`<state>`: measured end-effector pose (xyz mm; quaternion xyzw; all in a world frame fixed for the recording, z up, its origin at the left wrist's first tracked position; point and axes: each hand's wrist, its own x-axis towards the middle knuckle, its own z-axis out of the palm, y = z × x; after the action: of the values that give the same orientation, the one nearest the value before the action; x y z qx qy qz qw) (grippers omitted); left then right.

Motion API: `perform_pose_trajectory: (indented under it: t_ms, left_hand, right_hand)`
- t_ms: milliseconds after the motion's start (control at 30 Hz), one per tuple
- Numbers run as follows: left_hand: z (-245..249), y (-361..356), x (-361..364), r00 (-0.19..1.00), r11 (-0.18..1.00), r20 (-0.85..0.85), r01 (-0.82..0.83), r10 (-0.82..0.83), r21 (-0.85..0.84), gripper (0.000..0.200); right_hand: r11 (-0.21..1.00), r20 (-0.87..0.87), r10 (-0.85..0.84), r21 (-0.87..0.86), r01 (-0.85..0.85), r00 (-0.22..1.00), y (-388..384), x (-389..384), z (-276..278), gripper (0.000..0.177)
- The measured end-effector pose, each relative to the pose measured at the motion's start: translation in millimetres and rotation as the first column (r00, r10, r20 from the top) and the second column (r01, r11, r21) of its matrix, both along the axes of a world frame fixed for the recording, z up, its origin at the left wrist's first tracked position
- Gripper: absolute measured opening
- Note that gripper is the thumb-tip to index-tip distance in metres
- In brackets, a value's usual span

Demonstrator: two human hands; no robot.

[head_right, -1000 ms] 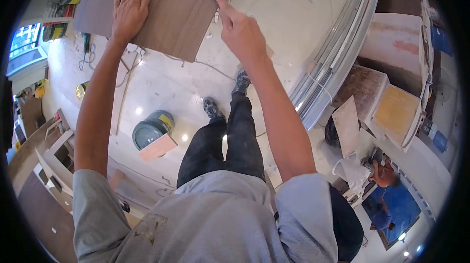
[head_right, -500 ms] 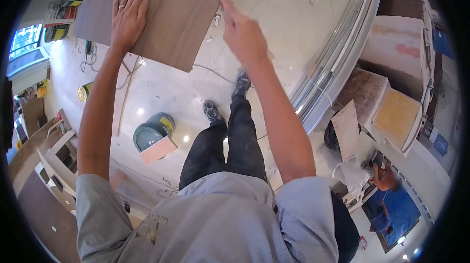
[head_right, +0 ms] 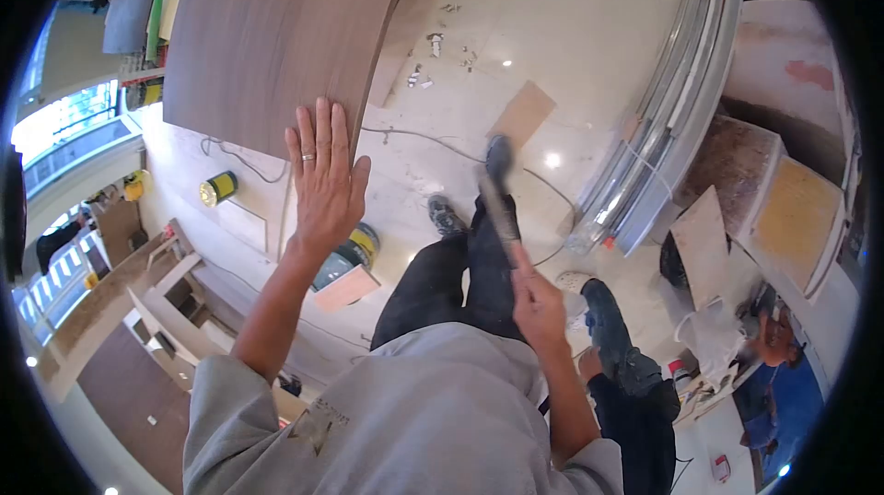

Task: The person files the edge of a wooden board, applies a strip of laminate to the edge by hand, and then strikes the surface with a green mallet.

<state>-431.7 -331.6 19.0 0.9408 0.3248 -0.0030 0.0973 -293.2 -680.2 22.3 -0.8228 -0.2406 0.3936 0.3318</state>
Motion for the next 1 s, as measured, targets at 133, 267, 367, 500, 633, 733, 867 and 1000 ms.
perform_pose_trajectory:
  t_ms: [133,267,367,500,633,733,867,1000]
  left_hand:
    - [0.7,39.0,61.4,0.998,0.997,0.007,0.057,-0.057,0.060,0.072]
    - [-24.5,151.3,191.4,0.925,0.923,0.182,0.279,-0.333,0.266,0.070]
    - [-50.5,212.9,279.8,0.954,0.954,0.207,0.159,-0.215,0.256,0.068]
    - [-58.1,220.7,303.6,0.979,0.975,0.157,0.100,-0.132,0.197,0.072]
    - [-33.2,135.0,160.1,0.960,0.955,0.086,0.252,-0.268,0.160,0.072]
    - [-4.7,29.2,47.0,0.997,0.994,-0.022,0.073,-0.071,0.084,0.073]
    - [17.2,-103.2,-111.9,0.956,0.988,-0.280,-0.121,0.090,-0.096,0.073]
    - [22.2,-195.2,-207.4,0.916,0.795,-0.360,-0.346,0.174,-0.497,0.067]
  right_hand:
    - [0.988,0.035,-0.130,-0.083,0.133,0.991,-12.8,38.3,-8.8,0.048]
    - [0.965,0.018,-0.254,-0.064,0.255,0.967,-16.5,60.7,-27.0,0.050]
    - [0.980,0.049,-0.185,-0.071,0.188,0.982,-17.1,77.8,-38.4,0.050]
    - [0.982,0.099,-0.139,-0.113,0.150,0.985,-32.7,91.3,-58.6,0.049]
    - [0.971,0.032,-0.198,-0.127,0.200,0.980,-61.5,76.0,-78.2,0.049]
    - [0.964,0.034,-0.178,-0.197,0.181,0.984,-78.6,66.1,-85.3,0.050]
    - [0.960,0.008,-0.177,-0.217,0.175,0.984,-63.2,44.9,-70.6,0.050]
    - [0.994,-0.013,-0.089,0.062,0.090,0.996,1.8,30.3,-65.0,0.049]
